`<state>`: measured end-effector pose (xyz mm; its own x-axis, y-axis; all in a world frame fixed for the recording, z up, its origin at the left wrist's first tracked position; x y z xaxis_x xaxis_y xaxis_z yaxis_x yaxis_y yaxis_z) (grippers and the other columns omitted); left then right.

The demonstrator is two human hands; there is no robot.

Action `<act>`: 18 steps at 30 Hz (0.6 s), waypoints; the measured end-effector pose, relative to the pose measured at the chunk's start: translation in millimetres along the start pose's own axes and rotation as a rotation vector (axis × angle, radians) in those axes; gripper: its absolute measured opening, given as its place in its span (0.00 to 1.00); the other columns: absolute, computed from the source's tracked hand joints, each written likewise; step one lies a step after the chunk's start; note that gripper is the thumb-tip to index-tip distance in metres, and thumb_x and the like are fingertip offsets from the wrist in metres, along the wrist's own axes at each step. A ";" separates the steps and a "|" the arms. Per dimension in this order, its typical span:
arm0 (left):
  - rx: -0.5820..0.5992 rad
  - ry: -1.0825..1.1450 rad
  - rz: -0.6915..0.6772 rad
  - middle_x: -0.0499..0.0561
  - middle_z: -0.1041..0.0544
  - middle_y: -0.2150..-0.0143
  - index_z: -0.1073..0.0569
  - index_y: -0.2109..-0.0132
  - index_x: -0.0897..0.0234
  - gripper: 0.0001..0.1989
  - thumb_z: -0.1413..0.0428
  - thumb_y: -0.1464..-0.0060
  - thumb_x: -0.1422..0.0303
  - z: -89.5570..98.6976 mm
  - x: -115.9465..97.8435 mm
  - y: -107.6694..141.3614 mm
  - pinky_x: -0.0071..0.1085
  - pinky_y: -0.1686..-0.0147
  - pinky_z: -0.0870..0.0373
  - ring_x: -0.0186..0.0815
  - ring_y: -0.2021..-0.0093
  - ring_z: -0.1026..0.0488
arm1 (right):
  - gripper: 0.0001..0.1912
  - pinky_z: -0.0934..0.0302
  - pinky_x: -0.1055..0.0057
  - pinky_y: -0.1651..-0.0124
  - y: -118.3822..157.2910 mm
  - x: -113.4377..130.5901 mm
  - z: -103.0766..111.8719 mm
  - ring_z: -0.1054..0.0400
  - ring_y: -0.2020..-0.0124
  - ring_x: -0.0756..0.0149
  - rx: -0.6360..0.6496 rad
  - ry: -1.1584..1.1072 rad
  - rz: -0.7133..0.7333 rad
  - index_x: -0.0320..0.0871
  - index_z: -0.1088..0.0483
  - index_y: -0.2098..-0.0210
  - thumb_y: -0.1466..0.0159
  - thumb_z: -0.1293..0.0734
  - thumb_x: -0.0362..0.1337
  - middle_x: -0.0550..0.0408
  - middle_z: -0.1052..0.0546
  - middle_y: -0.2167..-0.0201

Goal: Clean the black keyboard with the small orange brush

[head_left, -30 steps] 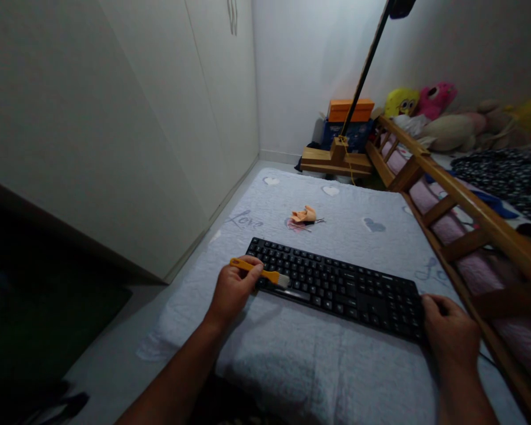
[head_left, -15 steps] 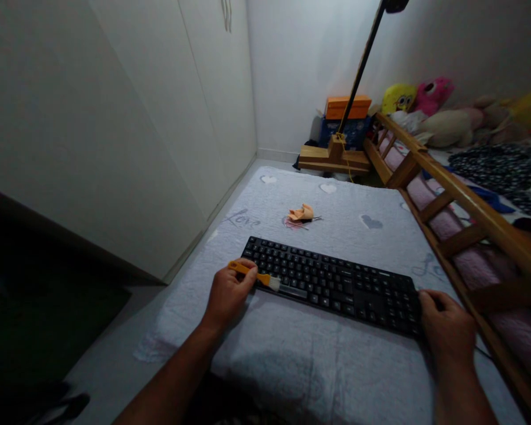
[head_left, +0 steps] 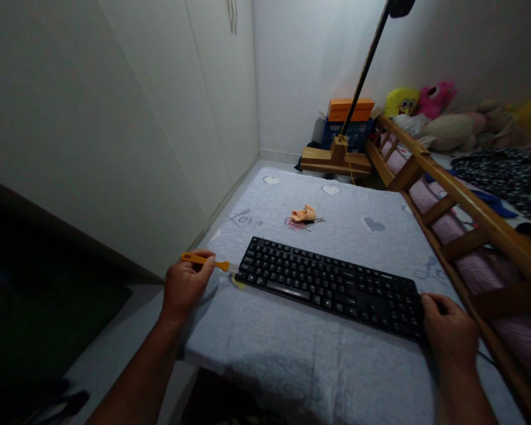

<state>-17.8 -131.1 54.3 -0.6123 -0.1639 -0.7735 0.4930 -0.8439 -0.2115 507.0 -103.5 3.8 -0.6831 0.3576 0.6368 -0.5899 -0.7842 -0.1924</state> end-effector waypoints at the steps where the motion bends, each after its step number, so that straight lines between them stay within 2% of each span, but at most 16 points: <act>1: -0.019 -0.018 0.003 0.53 0.18 0.68 0.21 0.68 0.63 0.17 0.43 0.51 0.54 2.5 1.0 -1.0 0.31 0.68 0.28 0.40 0.70 0.21 | 0.19 0.39 0.58 0.58 0.1 0.0 0.1 0.29 0.64 0.50 -0.001 0.006 -0.001 0.43 0.24 0.68 0.47 0.38 0.50 0.45 0.21 0.67; 5: -0.103 -0.055 0.002 0.52 0.19 0.70 0.21 0.67 0.63 0.15 0.43 0.50 0.55 7.1 1.5 -2.2 0.31 0.68 0.28 0.40 0.70 0.22 | 0.19 0.39 0.58 0.58 1.0 0.7 0.4 0.29 0.64 0.50 -0.001 0.009 -0.002 0.43 0.24 0.68 0.47 0.37 0.50 0.44 0.21 0.67; 9: -0.117 0.070 -0.006 0.52 0.19 0.69 0.21 0.65 0.64 0.14 0.41 0.49 0.57 -1.5 -8.1 4.2 0.30 0.67 0.28 0.39 0.69 0.22 | 0.19 0.39 0.58 0.58 0.5 -1.2 -0.5 0.29 0.63 0.49 0.002 0.017 0.014 0.43 0.24 0.67 0.46 0.38 0.50 0.44 0.21 0.67; 12: -0.001 0.257 0.009 0.50 0.21 0.70 0.22 0.65 0.64 0.13 0.41 0.49 0.58 -19.1 -23.7 17.2 0.29 0.68 0.28 0.37 0.70 0.23 | 0.18 0.39 0.58 0.59 -1.1 -4.1 -1.7 0.29 0.64 0.50 -0.002 0.018 0.036 0.42 0.24 0.68 0.46 0.38 0.49 0.44 0.21 0.67; 14: 0.118 0.375 0.007 0.50 0.22 0.71 0.22 0.66 0.65 0.13 0.41 0.48 0.58 -33.6 -35.0 28.4 0.29 0.68 0.27 0.37 0.70 0.23 | 0.18 0.39 0.58 0.59 -1.8 -5.2 -2.0 0.29 0.64 0.50 -0.010 0.014 0.047 0.42 0.24 0.67 0.46 0.38 0.49 0.45 0.21 0.67; 18: 0.252 0.379 -0.014 0.51 0.20 0.68 0.22 0.66 0.65 0.12 0.41 0.46 0.60 -53.3 -47.9 44.1 0.29 0.66 0.27 0.37 0.68 0.22 | 0.19 0.38 0.59 0.59 -0.7 -3.5 -2.1 0.29 0.64 0.50 -0.010 0.008 0.048 0.42 0.24 0.67 0.45 0.38 0.50 0.45 0.21 0.67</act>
<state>66.3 -133.2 50.2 -0.3251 0.0071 -0.9457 0.2922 -0.9503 -0.1076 508.9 -103.2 0.2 -0.7142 0.3239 0.6205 -0.5604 -0.7957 -0.2297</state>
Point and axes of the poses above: each hand's wrist, its own y-axis away from the middle knuckle, its own z-axis out of the back of the hand, x = y × z, the point moved 1 cm from there along -y, towards the middle knuckle
